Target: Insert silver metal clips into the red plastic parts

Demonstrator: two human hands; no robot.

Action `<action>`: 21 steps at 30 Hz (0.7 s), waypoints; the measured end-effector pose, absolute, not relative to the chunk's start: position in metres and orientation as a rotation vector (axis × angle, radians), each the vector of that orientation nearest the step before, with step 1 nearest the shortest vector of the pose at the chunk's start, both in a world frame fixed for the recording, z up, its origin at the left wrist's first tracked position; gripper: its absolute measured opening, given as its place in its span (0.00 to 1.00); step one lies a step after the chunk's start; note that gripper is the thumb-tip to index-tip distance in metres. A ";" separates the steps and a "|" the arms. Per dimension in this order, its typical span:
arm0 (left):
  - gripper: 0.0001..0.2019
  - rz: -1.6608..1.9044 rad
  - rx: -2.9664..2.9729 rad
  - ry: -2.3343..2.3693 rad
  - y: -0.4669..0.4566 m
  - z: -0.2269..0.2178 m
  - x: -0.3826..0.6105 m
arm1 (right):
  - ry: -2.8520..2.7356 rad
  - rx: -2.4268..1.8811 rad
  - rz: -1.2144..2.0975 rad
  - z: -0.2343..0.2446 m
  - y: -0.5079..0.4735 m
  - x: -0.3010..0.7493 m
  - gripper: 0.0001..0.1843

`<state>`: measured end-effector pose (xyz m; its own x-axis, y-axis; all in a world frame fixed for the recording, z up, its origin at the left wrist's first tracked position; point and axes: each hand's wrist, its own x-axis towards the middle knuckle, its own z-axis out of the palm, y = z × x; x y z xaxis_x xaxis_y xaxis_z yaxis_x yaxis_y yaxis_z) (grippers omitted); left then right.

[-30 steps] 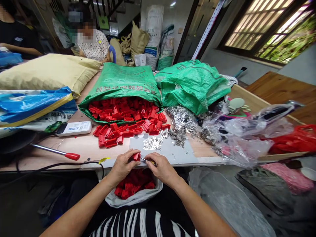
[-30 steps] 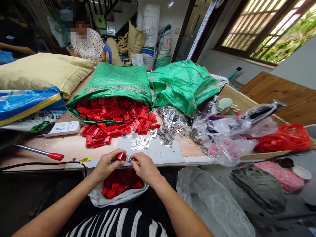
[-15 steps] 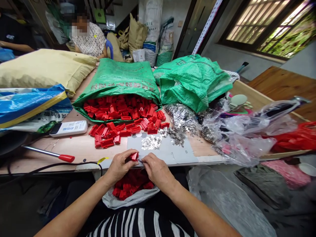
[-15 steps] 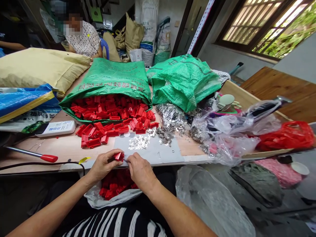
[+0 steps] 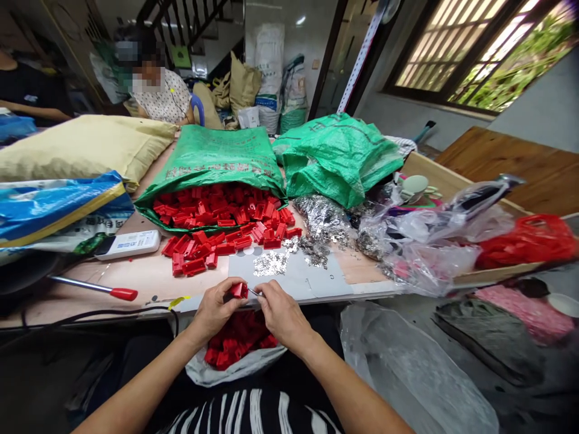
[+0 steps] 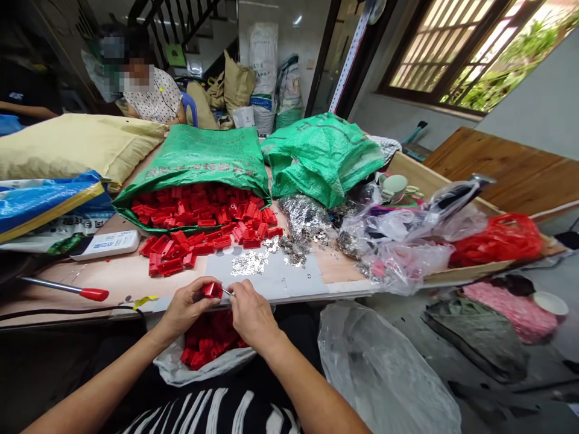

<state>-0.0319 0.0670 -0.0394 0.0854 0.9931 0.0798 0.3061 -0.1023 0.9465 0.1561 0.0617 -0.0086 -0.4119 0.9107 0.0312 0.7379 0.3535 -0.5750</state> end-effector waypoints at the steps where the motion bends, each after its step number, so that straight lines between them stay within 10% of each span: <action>1: 0.14 1.090 1.510 1.329 0.064 -0.036 -0.030 | -2.245 -1.405 0.744 -0.009 0.061 0.160 0.11; 21: 0.10 1.150 0.042 0.778 0.035 0.003 -0.004 | -2.096 -1.120 1.089 0.013 0.049 0.158 0.18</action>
<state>-0.0041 0.0351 0.0029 0.1820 0.8280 -0.5304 -0.8003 0.4381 0.4093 0.1579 0.0489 0.0127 -0.5223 0.8498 0.0710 0.4306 0.3346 -0.8382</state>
